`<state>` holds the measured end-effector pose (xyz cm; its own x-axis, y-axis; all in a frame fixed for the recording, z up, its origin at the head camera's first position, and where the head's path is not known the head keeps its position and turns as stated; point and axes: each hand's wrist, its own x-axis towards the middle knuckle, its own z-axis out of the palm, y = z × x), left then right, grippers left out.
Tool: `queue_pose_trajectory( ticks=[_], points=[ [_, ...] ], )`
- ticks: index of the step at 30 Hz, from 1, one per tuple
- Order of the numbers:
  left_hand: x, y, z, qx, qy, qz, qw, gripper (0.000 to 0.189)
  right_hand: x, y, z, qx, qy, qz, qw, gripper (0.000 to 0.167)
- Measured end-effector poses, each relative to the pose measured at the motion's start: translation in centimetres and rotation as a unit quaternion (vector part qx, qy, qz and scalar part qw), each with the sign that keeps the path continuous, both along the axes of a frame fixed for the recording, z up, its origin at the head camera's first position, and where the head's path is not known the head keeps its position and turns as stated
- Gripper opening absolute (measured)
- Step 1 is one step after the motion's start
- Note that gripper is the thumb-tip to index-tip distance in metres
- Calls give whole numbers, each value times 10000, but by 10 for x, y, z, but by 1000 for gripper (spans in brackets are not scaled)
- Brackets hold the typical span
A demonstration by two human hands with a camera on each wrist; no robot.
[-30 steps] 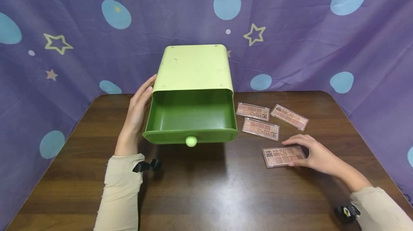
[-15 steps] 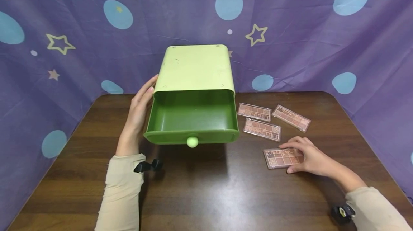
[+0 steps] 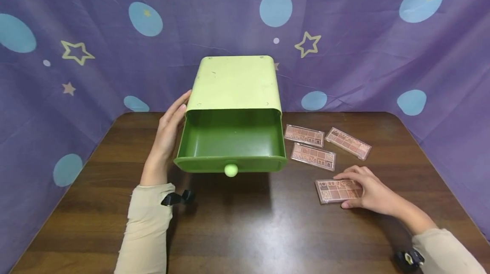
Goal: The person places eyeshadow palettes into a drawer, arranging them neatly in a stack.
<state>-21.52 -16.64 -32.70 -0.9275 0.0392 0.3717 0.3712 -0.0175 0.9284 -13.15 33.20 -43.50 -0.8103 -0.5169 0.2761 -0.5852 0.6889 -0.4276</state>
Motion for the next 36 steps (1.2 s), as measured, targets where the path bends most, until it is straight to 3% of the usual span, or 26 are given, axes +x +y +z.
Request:
queue_pose_trajectory(
  ticks=[17, 27, 36],
  points=[
    [2, 1, 0, -36, 34, 54, 10000, 44, 9, -12, 25, -215, 326, -81, 9992, 71],
    [-1, 2, -2, -24, 101, 104, 9999, 44, 18, -22, 52, -486, 253, -397, 9977, 70],
    [0, 2, -1, 20, 88, 88, 9999, 44, 23, -32, 81, -698, 640, -522, 9941, 74]
  ],
)
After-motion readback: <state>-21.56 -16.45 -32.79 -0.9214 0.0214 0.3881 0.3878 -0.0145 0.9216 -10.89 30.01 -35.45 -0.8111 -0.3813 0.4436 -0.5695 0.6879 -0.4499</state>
